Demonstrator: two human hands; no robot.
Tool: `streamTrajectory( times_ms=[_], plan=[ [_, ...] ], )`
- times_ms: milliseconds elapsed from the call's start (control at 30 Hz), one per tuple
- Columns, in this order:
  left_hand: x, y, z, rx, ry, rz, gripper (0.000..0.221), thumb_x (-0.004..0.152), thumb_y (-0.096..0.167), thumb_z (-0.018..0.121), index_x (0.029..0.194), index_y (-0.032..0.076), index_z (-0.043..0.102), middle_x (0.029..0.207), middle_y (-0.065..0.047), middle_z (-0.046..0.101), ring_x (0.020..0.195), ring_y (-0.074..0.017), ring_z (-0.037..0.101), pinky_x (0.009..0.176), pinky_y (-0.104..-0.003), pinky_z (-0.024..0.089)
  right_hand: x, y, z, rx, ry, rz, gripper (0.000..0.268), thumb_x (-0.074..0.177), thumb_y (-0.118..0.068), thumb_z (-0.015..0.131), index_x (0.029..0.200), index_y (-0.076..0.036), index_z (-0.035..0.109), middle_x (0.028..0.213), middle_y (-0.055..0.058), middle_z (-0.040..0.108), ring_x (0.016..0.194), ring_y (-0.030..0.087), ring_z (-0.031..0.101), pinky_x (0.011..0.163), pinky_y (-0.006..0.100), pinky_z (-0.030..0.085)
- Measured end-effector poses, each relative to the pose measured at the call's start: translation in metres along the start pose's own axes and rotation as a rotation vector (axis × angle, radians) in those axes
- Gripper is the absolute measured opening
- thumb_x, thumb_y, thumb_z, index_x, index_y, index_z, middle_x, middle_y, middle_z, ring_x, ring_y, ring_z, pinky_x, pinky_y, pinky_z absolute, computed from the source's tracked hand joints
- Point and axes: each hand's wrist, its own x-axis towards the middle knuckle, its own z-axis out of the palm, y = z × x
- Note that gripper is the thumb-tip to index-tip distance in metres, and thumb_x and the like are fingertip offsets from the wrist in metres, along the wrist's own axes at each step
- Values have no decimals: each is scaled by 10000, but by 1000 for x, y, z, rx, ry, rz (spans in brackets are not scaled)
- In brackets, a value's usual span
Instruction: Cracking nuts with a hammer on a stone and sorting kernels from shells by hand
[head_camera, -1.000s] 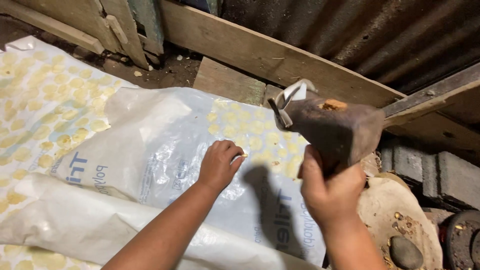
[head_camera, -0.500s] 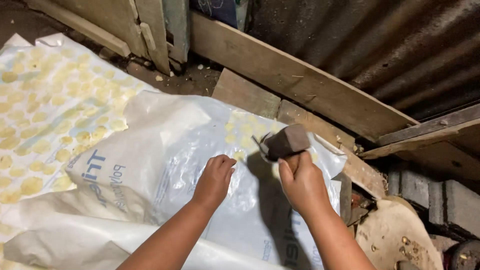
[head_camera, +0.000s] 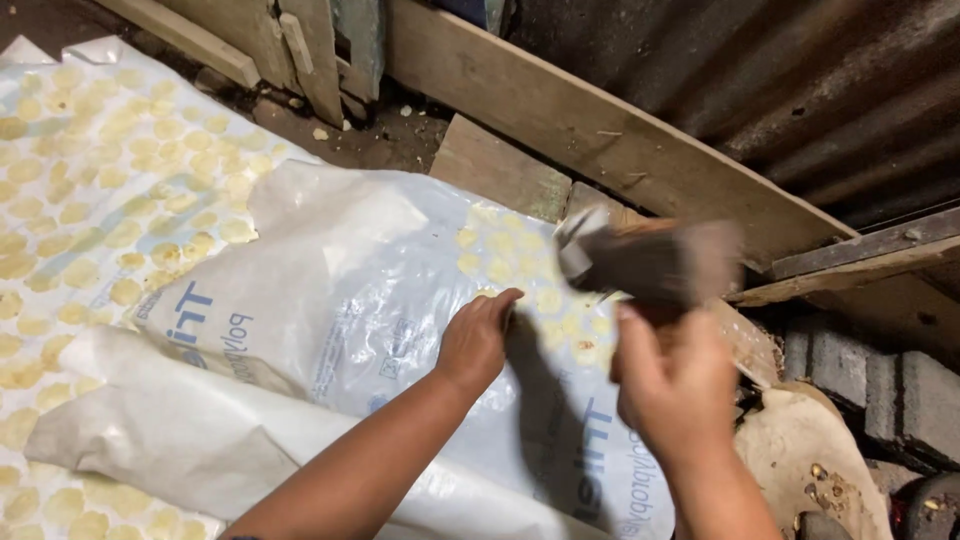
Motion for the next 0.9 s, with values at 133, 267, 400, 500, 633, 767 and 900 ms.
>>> streamTrajectory(
  times_ms=[133,267,400,500,633,767,900],
  plan=[
    [-1,3,-14,-48,94,112,351,848,89,654,1195,102,606,1138,-77,642,1134,-294,585,1066,-427,395,-8,23,13,74,334,-232,142,832,-54,663,964,-9,689,667,76,718,461,184,679,416,287,573],
    [-30,-6,-45,131,165,-24,199,841,96,739,1030,93,677,1063,-67,594,949,-284,580,861,-432,477,-11,111,122,-242,-68,30,317,851,-294,602,1003,-19,643,860,240,726,771,477,673,709,539,544],
    [-36,-17,-58,37,85,-111,163,905,66,666,1054,106,720,1064,2,651,1008,-217,603,906,-365,497,-4,96,125,-412,-205,114,456,935,-401,582,1162,-24,462,898,235,726,813,477,690,714,548,534],
    [-34,-13,-53,39,128,-71,167,879,42,672,1022,107,729,1038,6,668,985,-214,614,918,-362,495,3,86,104,-300,-244,183,365,928,-396,603,1047,-65,505,841,175,706,769,383,678,726,468,534],
    [-21,-4,-50,-36,147,-63,217,885,51,682,1093,110,706,1031,-15,722,994,-215,644,926,-362,495,12,45,58,-112,-216,238,269,948,-349,634,935,-80,627,720,90,649,629,229,619,638,361,519],
    [-12,3,-40,-66,44,-158,409,866,-14,589,1233,153,651,963,-42,724,917,-238,644,921,-395,467,-7,-10,2,171,-61,31,199,970,-194,608,938,1,587,574,63,583,396,191,577,318,307,422],
    [-22,-4,-45,-55,55,-142,335,815,11,695,1130,123,674,1032,-25,684,1019,-232,623,984,-384,464,-13,41,51,114,206,-331,190,857,-75,625,1015,28,651,751,122,690,570,222,678,477,303,551]
  ],
)
